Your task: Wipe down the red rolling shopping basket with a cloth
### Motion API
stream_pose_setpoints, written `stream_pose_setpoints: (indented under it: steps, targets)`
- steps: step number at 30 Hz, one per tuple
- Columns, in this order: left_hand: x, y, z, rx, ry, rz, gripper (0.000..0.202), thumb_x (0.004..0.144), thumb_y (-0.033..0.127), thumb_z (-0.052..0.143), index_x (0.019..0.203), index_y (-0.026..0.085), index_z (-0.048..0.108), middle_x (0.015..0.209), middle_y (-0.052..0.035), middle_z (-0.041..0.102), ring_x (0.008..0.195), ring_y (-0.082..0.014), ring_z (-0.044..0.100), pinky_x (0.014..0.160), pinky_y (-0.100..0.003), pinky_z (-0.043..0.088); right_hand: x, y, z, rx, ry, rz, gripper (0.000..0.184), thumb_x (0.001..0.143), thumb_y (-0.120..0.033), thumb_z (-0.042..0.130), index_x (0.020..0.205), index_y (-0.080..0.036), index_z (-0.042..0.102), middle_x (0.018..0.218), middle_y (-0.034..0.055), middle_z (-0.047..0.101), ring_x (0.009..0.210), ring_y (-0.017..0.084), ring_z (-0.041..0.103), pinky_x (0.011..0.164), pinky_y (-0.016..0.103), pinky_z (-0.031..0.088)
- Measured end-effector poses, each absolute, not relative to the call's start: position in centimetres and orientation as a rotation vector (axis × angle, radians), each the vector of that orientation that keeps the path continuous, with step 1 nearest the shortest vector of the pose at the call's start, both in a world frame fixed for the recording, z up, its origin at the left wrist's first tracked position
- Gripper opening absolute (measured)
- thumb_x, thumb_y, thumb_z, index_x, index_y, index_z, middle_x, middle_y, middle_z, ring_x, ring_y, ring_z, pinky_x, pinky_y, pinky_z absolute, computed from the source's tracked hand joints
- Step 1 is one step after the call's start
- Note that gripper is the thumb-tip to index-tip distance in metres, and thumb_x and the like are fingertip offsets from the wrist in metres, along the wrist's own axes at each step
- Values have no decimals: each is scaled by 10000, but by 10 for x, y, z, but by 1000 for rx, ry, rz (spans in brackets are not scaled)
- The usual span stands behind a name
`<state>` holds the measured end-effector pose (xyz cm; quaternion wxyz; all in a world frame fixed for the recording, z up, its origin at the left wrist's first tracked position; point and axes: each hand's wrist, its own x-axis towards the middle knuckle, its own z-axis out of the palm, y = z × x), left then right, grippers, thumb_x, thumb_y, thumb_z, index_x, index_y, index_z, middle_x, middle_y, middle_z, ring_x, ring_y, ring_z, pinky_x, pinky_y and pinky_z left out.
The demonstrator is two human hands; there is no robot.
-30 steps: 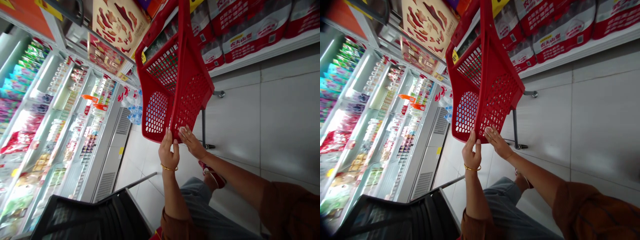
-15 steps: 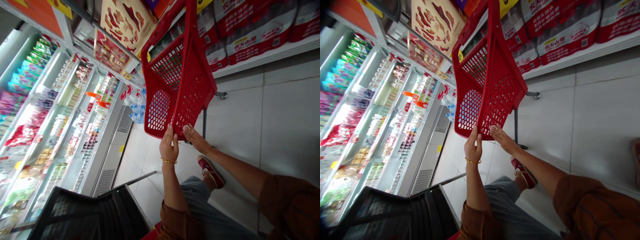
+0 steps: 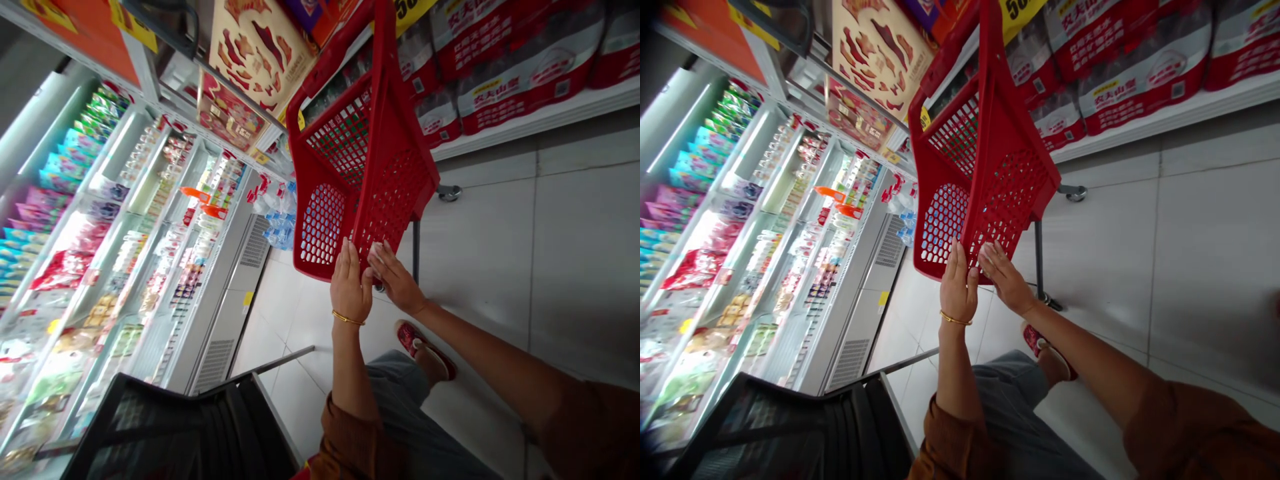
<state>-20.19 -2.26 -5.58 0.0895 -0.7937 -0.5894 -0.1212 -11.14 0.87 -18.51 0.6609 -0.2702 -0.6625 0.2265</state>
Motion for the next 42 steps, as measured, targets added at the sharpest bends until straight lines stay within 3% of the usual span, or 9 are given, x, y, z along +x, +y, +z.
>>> stream_pose_setpoints:
  steps: [6, 9, 19, 27, 32, 42]
  targets:
    - [-197, -22, -56, -2416, -1770, -389, 696, 982, 543, 90, 1537, 123, 118, 1588, -160, 218, 1486, -223, 167, 1197, -427, 258, -120, 30, -149, -541, -1415, 446, 579, 1014, -272, 344, 1540, -267, 103, 1609, 58, 191, 1482, 277, 148, 1178, 583, 287]
    - [-194, -19, -55, -2388, -1824, -372, 716, 968, 563, 54, 1539, 135, 119, 1594, -146, 206, 1482, -220, 183, 1196, -409, 269, -128, 39, -151, -528, -1402, 434, 585, 1013, -220, 336, 1541, -271, 88, 1606, 51, 209, 1486, 263, 134, 1187, 572, 286]
    - [-190, 0, -50, -2356, -1933, -386, 709, 971, 582, 152, 1539, 158, 121, 1592, -146, 213, 1474, -231, 217, 1188, -424, 275, -132, 64, -178, -406, -1526, 485, 643, 992, -154, 377, 1541, -260, 61, 1623, -3, 110, 1493, 270, 28, 1224, 530, 211]
    - [-187, -3, -49, -2308, -1928, -251, 752, 959, 609, 209, 1543, 159, 63, 1609, -154, 133, 1483, -249, 176, 1188, -436, 259, -125, 60, -201, -417, -1610, 562, 657, 976, -94, 361, 1535, -281, 71, 1594, 23, 233, 1485, 262, 104, 1200, 570, 244]
    - [-188, -7, -49, -2284, -1951, -195, 776, 948, 631, 205, 1543, 158, 49, 1606, -160, 148, 1485, -254, 168, 1189, -437, 254, -124, 58, -214, -403, -1632, 528, 658, 961, -65, 365, 1537, -241, 102, 1594, 44, 227, 1484, 282, 89, 1188, 582, 256]
    - [-190, -7, -50, -2243, -1926, -152, 768, 954, 614, 216, 1542, 146, 53, 1603, -174, 144, 1475, -259, 210, 1167, -442, 294, -119, 57, -242, -484, -1605, 521, 711, 920, 23, 331, 1534, -265, 115, 1604, 42, 199, 1483, 266, 119, 1173, 564, 292]
